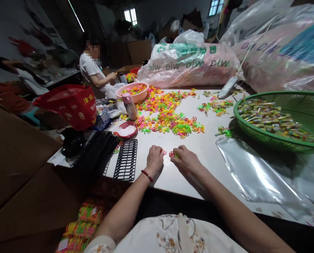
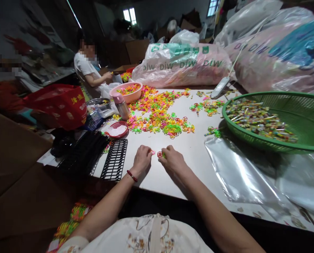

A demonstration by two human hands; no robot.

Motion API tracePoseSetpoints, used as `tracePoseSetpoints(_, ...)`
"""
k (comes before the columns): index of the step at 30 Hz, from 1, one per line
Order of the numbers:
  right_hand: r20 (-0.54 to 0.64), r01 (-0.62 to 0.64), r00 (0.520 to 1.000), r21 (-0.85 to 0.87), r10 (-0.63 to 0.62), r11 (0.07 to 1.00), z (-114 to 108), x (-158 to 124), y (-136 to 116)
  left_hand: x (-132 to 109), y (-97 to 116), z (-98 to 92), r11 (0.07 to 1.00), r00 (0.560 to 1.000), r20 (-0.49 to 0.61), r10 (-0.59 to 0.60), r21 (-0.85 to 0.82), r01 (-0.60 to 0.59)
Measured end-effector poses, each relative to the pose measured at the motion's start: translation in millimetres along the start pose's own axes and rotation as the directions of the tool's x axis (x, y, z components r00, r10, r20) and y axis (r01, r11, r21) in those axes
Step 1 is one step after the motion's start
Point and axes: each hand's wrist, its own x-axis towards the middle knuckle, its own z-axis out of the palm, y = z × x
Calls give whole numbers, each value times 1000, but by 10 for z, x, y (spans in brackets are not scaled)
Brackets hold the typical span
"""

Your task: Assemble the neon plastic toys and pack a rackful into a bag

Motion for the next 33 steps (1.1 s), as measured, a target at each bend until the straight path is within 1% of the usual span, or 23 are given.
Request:
tracePoseSetpoints(2,49,39,998,-175,-31,984,67,-20,-38,7,-14,11,999,999,-10,-31,-23,31)
tracePoseSetpoints(3,61,39,998,-221,-26,974,87,-18,-44,3,-20,11,997,999,-11,-51,-54,50)
tracePoseSetpoints(4,60,21,998,-223,-8,975,95,-10,-42,-3,-24,7,992,997,-6,-75,-98,74)
tracePoseSetpoints(8,35,-79,996,-135,84,988,51,47,19,-21,-36,-36,941,984,35,-175,-287,178)
tracePoseSetpoints(10,23,-109,994,-102,111,989,22,58,38,-12,-47,-52,934,983,2,-186,-309,178)
tracePoseSetpoints(12,12,-108,994,-66,109,992,18,54,21,6,-60,-55,941,985,-54,-167,-308,142)
tracePoseSetpoints(13,6,-97,995,-51,98,994,29,49,-3,16,-66,-52,944,986,-66,-153,-306,125)
tracePoseSetpoints(15,-13,-68,998,-33,67,997,75,39,-74,29,-72,-42,951,990,-61,-129,-291,106)
tracePoseSetpoints(17,-22,-31,999,-39,30,999,138,34,-154,33,-69,-35,964,993,-32,-113,-244,102)
tracePoseSetpoints(20,46,31,999,-131,-26,991,225,39,-244,27,-55,-35,984,997,1,-83,-159,82)
tracePoseSetpoints(22,102,45,994,-206,-24,977,261,53,-270,27,-49,-35,989,997,26,-71,-127,74)
tracePoseSetpoints(25,114,22,993,-230,5,973,271,74,-260,31,-59,-28,992,997,33,-72,-105,75)
tracePoseSetpoints(29,85,-26,996,-184,42,983,219,40,-174,15,-92,3,995,999,32,-40,-95,43)
tracePoseSetpoints(33,52,-85,994,-109,91,990,149,-23,-70,-23,-112,31,992,999,-17,-39,-123,36)
